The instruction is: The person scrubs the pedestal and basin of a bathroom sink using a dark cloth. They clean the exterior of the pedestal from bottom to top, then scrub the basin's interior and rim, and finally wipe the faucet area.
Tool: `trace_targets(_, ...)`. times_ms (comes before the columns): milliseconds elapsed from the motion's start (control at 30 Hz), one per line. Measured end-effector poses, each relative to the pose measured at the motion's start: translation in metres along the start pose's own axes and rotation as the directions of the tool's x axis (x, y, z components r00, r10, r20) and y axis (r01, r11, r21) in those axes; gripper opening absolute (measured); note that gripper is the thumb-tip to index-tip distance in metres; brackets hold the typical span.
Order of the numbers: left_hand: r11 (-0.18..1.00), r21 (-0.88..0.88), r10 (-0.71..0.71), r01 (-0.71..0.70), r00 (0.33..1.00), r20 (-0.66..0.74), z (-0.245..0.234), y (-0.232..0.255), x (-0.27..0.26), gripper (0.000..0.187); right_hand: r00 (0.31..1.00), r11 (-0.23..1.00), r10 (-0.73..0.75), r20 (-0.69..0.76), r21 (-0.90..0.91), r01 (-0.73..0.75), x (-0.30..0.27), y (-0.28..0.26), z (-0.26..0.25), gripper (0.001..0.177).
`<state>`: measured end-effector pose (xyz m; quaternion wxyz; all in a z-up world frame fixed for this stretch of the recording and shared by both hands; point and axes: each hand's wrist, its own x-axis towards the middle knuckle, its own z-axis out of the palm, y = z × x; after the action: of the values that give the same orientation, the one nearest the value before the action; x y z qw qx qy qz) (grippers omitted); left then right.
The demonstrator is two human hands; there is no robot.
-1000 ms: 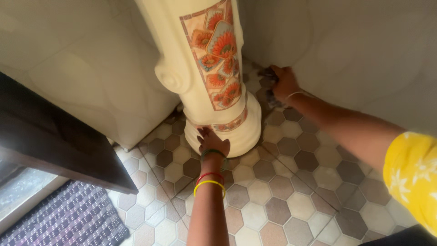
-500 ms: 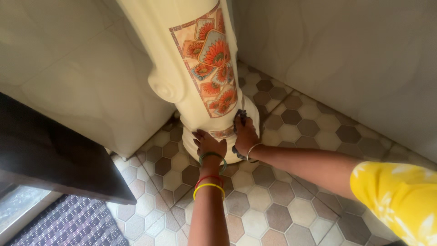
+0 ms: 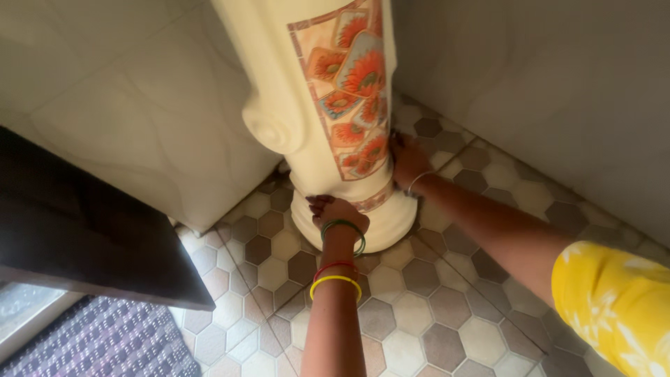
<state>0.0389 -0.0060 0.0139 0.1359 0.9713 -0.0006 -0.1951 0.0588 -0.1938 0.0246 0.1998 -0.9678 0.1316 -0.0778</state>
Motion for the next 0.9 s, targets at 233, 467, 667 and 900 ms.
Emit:
trace_targets(233,0.997,0.037,0.062,-0.065,0.995,0.079,-0.001,-0.002,0.013,0.100,1.000,0.999,-0.009,-0.002,-0.037,0.009,-0.006,-0.002,0.000,0.081)
trace_targets(467,0.993,0.005,0.114,-0.114,0.990,0.082,0.006,-0.002,0.025,0.102,0.989,0.984,-0.127,0.075,-0.118,0.135,-0.066,0.003,0.009,0.080)
trace_targets(667,0.980,-0.142,0.135,-0.140,0.990,-0.044,0.000,-0.018,0.000,0.122,0.848,0.857,-0.454,0.273,-0.129,0.500,-0.104,0.012,0.027,0.065)
trace_targets(900,0.947,-0.315,0.023,-0.062,0.992,-0.126,-0.010,-0.053,-0.011,0.115,0.631,0.615,-0.773,0.066,-0.170,0.770,-0.119,-0.066,-0.052,0.072)
